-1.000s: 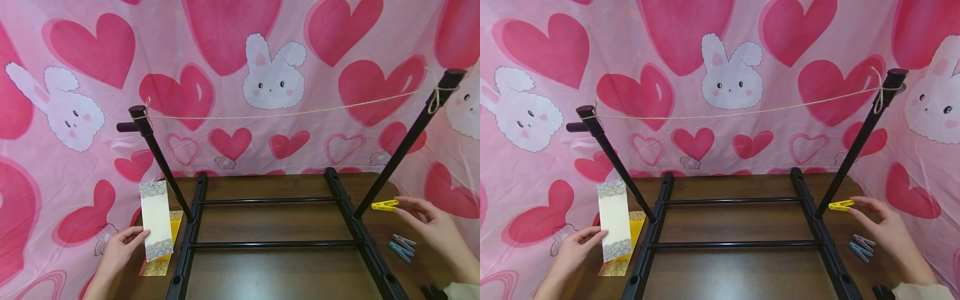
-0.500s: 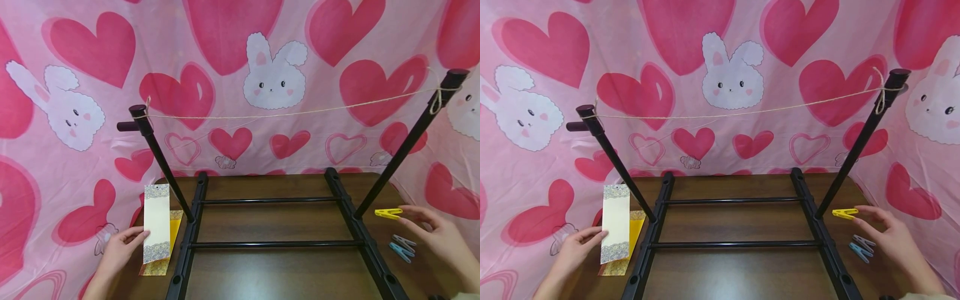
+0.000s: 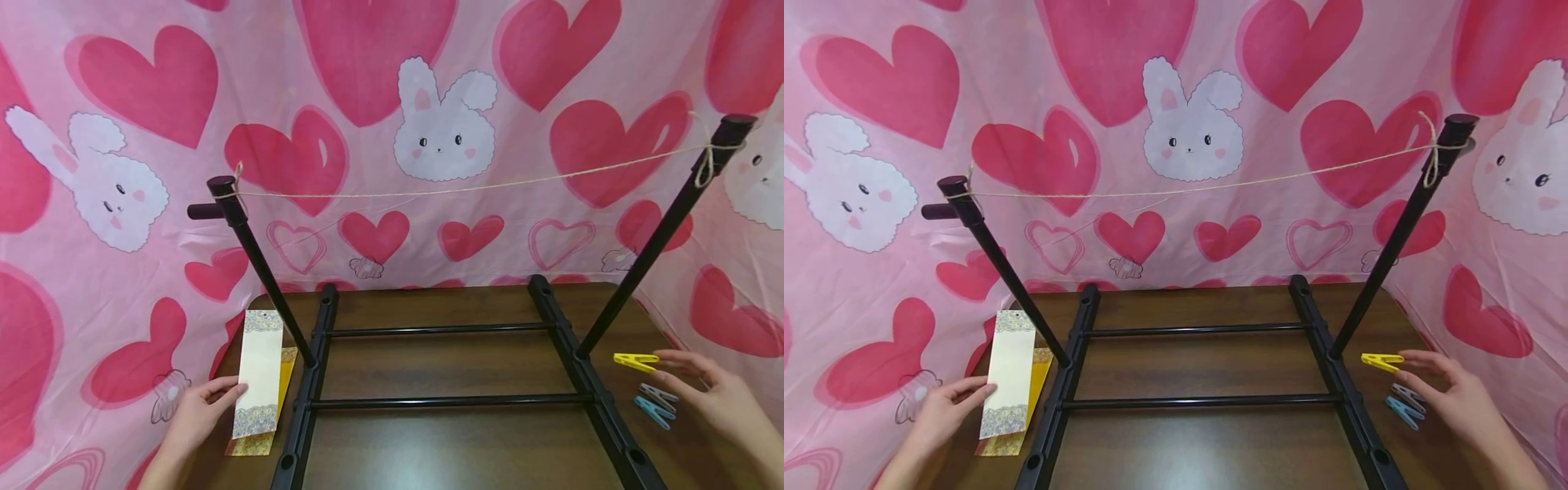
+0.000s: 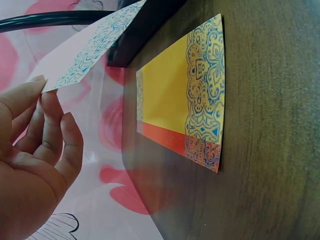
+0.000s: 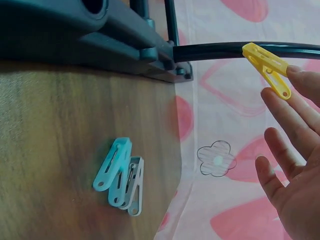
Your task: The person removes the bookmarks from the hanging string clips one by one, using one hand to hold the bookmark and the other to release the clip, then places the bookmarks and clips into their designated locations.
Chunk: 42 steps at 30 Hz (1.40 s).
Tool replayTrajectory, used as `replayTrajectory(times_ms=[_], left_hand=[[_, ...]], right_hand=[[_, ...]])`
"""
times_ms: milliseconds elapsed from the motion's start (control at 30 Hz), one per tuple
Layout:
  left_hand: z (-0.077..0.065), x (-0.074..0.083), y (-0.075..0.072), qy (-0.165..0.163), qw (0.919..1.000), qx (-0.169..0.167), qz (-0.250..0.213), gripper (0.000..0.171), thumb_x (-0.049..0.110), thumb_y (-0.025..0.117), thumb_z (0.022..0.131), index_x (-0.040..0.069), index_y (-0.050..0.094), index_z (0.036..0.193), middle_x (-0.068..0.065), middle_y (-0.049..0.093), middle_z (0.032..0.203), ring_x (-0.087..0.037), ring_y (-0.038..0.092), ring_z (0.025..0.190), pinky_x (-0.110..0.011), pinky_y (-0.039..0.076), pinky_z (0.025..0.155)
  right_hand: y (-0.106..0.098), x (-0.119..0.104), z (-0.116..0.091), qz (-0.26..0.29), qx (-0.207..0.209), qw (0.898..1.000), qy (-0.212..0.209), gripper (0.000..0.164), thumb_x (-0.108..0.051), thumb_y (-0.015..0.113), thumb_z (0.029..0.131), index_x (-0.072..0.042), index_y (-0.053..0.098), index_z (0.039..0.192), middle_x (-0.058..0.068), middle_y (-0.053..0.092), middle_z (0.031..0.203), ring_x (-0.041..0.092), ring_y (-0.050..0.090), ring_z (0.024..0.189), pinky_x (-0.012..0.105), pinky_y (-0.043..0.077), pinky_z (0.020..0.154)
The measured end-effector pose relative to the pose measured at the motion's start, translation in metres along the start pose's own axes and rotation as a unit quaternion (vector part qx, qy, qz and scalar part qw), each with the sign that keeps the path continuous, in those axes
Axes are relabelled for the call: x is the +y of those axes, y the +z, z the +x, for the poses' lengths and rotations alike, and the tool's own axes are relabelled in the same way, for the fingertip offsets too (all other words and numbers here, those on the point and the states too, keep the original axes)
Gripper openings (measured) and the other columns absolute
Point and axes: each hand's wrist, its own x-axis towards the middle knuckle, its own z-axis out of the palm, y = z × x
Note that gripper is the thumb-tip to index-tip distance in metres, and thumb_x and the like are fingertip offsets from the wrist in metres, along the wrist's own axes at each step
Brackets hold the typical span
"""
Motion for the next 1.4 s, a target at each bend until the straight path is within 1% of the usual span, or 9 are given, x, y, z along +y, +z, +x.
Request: replayTrajectory(times_ms=[100,200,233,400,733,967,1300,1367,1400], left_hand=[[0.001,0.0,0.0,-0.013,0.9997,-0.018,0.004,0.028,0.023,0.077,0.096,-0.001,0.078,0.113,-0.01,0.078,0.099,0.005,0.06,0.084,-0.023,0.054,0.072],[0.003,0.0,0.0,-0.016,0.9994,-0.028,0.008,0.031,0.023,0.077,0.096,-0.002,0.077,0.114,-0.011,0.078,0.099,0.003,0.06,0.084,-0.024,0.054,0.073],[0.003,0.0,0.001,-0.014,0.9994,-0.031,0.011,0.031,0.024,0.078,0.095,-0.002,0.077,0.114,-0.011,0.078,0.099,0.004,0.061,0.084,-0.023,0.054,0.073],[0.004,-0.002,0.005,-0.01,0.9988,-0.047,0.005,0.03,0.021,0.078,0.095,-0.004,0.077,0.113,-0.014,0.078,0.102,0.003,0.064,0.085,-0.022,0.056,0.074],[0.008,-0.006,0.013,-0.036,0.9947,-0.096,-0.015,0.03,0.018,0.077,0.095,-0.006,0.076,0.113,-0.014,0.078,0.103,-0.004,0.069,0.087,-0.023,0.057,0.077],[0.013,-0.011,0.017,-0.04,0.9898,-0.136,-0.017,0.029,0.015,0.076,0.095,-0.008,0.075,0.113,-0.015,0.077,0.103,-0.007,0.069,0.087,-0.025,0.058,0.078],[0.02,-0.011,0.022,-0.04,0.9885,-0.145,-0.003,0.025,0.014,0.077,0.094,-0.007,0.076,0.108,-0.013,0.077,0.096,-0.013,0.068,0.083,-0.027,0.058,0.076],[0.021,-0.012,0.022,-0.045,0.9877,-0.15,0.003,0.025,0.015,0.077,0.094,-0.006,0.077,0.107,-0.012,0.077,0.096,-0.014,0.067,0.083,-0.027,0.058,0.076],[0.022,-0.013,0.023,-0.046,0.9874,-0.151,0.006,0.025,0.015,0.077,0.094,-0.006,0.076,0.107,-0.012,0.077,0.095,-0.014,0.067,0.083,-0.027,0.057,0.076]], right_hand=[[0.001,0.003,-0.002,0.0,0.003,1.0,0.001,0.048,-0.032,0.076,0.096,0.001,0.063,0.128,-0.029,0.058,0.1,-0.026,0.036,0.085,0.036,0.047,0.064],[0.001,0.005,-0.004,0.007,0.004,1.0,0.002,0.047,-0.031,0.076,0.096,0.002,0.062,0.127,-0.032,0.058,0.099,-0.024,0.04,0.083,0.023,0.042,0.061],[0.001,0.006,-0.004,0.011,0.004,1.0,0.005,0.047,-0.031,0.076,0.096,0.002,0.062,0.127,-0.038,0.052,0.097,-0.024,0.041,0.083,0.021,0.04,0.06],[0.002,0.009,-0.006,0.015,0.004,1.0,0.008,0.047,-0.03,0.076,0.097,0.003,0.062,0.128,-0.045,0.046,0.096,-0.024,0.04,0.084,0.023,0.04,0.062],[0.006,0.015,-0.008,0.006,0.0,1.0,0.018,0.047,-0.031,0.075,0.097,0.004,0.062,0.127,-0.042,0.046,0.095,-0.023,0.038,0.081,0.024,0.042,0.06],[0.008,0.017,-0.011,0.019,0.01,1.0,0.014,0.046,-0.028,0.076,0.097,0.004,0.061,0.125,-0.045,0.047,0.094,-0.021,0.042,0.08,0.018,0.04,0.058],[0.013,0.022,-0.012,0.019,0.002,1.0,0.013,0.044,-0.027,0.076,0.096,0.005,0.062,0.123,-0.046,0.044,0.095,-0.021,0.04,0.08,0.019,0.043,0.058],[0.015,0.022,-0.012,0.017,-0.001,1.0,0.018,0.045,-0.027,0.077,0.096,0.006,0.062,0.124,-0.043,0.047,0.095,-0.021,0.04,0.08,0.019,0.044,0.058],[0.016,0.023,-0.012,0.015,-0.005,1.0,0.024,0.046,-0.028,0.076,0.097,0.006,0.062,0.125,-0.037,0.054,0.096,-0.022,0.04,0.08,0.018,0.043,0.058]])
